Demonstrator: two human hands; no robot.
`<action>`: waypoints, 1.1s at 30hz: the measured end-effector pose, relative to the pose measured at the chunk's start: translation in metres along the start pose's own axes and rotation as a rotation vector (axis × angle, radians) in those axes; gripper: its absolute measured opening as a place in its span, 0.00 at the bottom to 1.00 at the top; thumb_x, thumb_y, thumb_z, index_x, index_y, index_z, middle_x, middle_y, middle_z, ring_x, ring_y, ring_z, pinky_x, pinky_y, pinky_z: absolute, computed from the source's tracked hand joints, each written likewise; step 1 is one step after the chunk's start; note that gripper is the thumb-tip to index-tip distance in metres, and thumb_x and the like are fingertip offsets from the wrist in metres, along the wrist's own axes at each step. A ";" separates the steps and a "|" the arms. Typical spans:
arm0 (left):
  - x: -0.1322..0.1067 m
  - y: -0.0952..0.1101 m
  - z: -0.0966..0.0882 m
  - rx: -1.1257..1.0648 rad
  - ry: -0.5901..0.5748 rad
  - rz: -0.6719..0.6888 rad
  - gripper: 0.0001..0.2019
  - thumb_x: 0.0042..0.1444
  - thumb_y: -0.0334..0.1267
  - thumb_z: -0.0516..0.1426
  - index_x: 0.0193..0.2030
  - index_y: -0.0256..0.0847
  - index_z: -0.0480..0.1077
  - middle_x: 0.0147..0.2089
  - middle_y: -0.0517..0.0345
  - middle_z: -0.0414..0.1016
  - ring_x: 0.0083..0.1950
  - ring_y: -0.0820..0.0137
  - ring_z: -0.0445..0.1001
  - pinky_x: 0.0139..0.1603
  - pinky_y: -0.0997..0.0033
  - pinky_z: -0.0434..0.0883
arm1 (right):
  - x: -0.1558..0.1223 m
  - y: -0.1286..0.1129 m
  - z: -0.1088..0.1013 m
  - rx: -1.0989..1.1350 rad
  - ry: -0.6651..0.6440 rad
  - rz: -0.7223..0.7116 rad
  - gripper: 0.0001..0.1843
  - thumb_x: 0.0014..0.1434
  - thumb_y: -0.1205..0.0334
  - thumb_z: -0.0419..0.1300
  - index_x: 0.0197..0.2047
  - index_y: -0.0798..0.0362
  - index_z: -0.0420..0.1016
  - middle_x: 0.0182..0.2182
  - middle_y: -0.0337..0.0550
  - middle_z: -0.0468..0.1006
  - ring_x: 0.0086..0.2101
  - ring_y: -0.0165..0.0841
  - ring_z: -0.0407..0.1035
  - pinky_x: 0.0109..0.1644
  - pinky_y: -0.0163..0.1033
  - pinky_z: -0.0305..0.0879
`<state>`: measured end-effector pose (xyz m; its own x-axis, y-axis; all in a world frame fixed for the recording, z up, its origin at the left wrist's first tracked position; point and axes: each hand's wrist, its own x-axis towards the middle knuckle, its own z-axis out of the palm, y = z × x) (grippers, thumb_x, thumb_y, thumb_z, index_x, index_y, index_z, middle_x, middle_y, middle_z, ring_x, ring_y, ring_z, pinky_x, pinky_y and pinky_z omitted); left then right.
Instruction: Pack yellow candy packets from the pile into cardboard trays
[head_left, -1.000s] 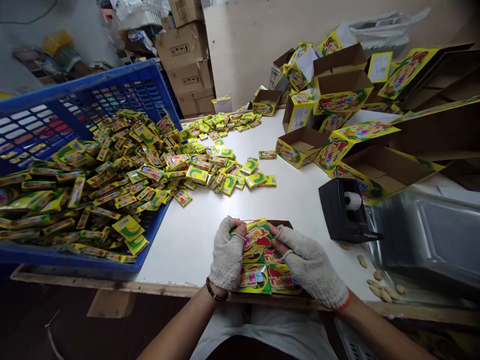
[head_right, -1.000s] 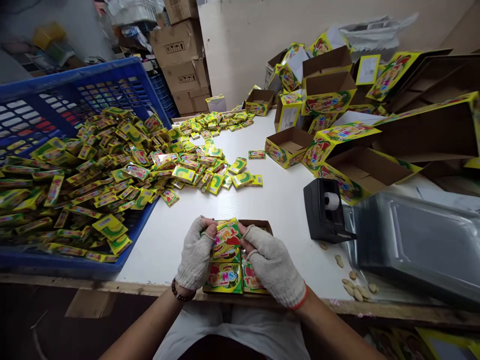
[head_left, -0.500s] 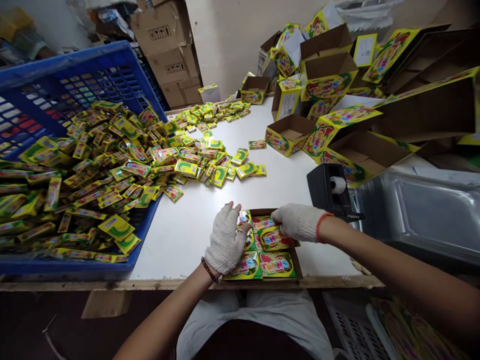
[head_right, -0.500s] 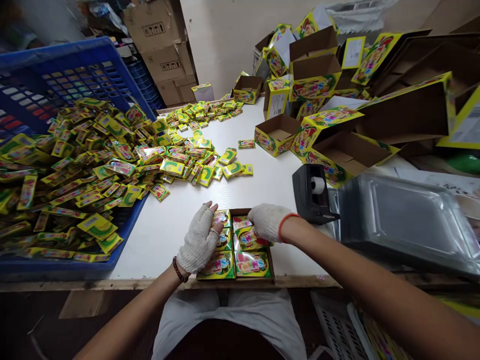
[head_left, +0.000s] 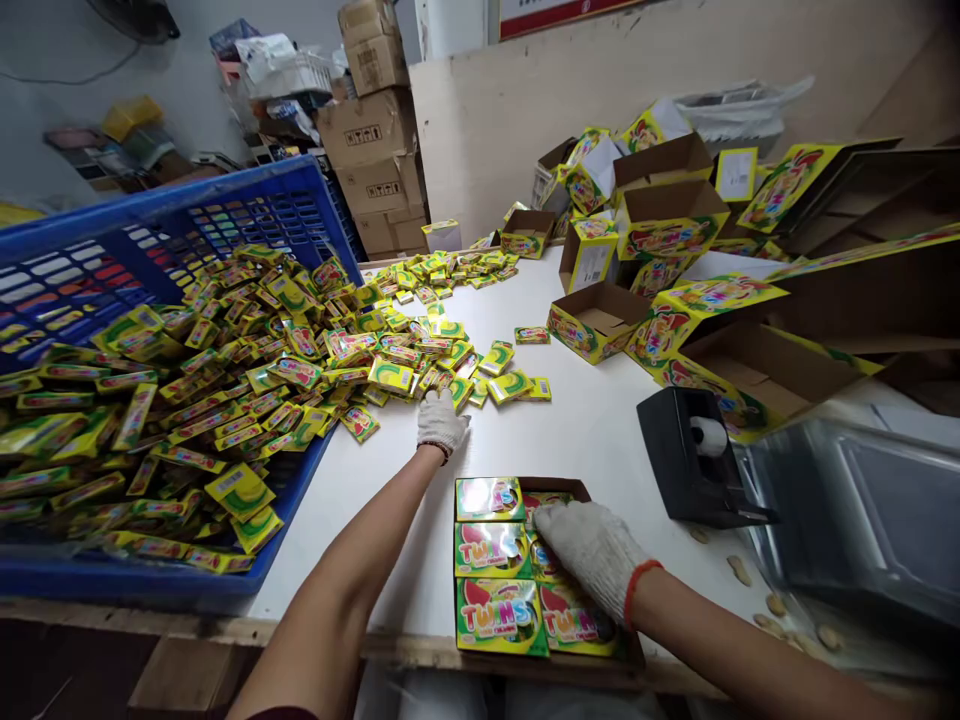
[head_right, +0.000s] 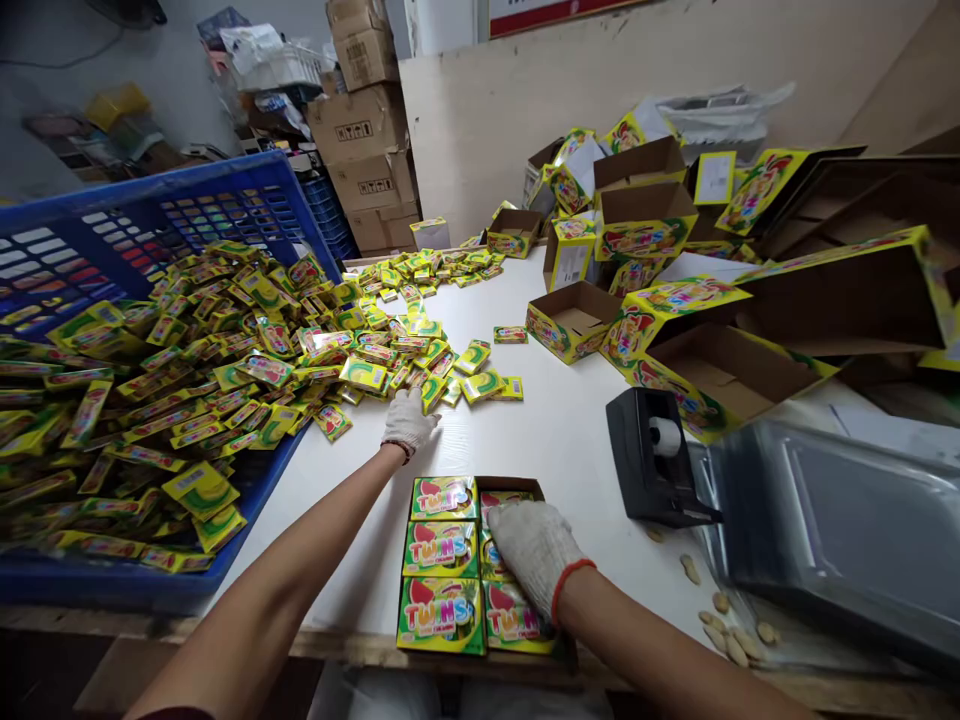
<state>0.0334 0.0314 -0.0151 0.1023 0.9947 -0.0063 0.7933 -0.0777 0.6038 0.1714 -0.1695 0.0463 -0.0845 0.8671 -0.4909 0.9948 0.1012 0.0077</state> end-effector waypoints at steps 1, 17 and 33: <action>0.004 0.000 0.002 -0.023 -0.009 -0.006 0.19 0.49 0.33 0.67 0.47 0.37 0.71 0.58 0.43 0.68 0.60 0.54 0.68 0.61 0.56 0.64 | -0.001 0.003 0.000 -0.005 0.006 -0.006 0.19 0.59 0.78 0.52 0.49 0.59 0.78 0.43 0.62 0.82 0.44 0.48 0.79 0.45 0.50 0.74; -0.136 0.037 -0.031 -0.691 -0.357 0.298 0.16 0.63 0.43 0.55 0.53 0.38 0.73 0.47 0.49 0.80 0.45 0.64 0.78 0.48 0.62 0.76 | 0.011 0.053 -0.032 1.217 0.333 -0.063 0.20 0.55 0.51 0.57 0.47 0.53 0.70 0.25 0.36 0.70 0.25 0.31 0.64 0.27 0.35 0.61; -0.167 -0.029 -0.007 0.184 -0.012 0.685 0.25 0.61 0.35 0.55 0.65 0.32 0.64 0.66 0.42 0.68 0.70 0.51 0.60 0.71 0.45 0.62 | 0.028 0.016 -0.048 -0.095 -0.067 -0.068 0.17 0.52 0.70 0.67 0.47 0.61 0.80 0.44 0.64 0.81 0.47 0.53 0.77 0.46 0.50 0.72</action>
<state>-0.0104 -0.1325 -0.0262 0.6201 0.7175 0.3172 0.6368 -0.6966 0.3306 0.1820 -0.1205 0.0746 -0.1448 0.8225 -0.5501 0.9768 0.2076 0.0533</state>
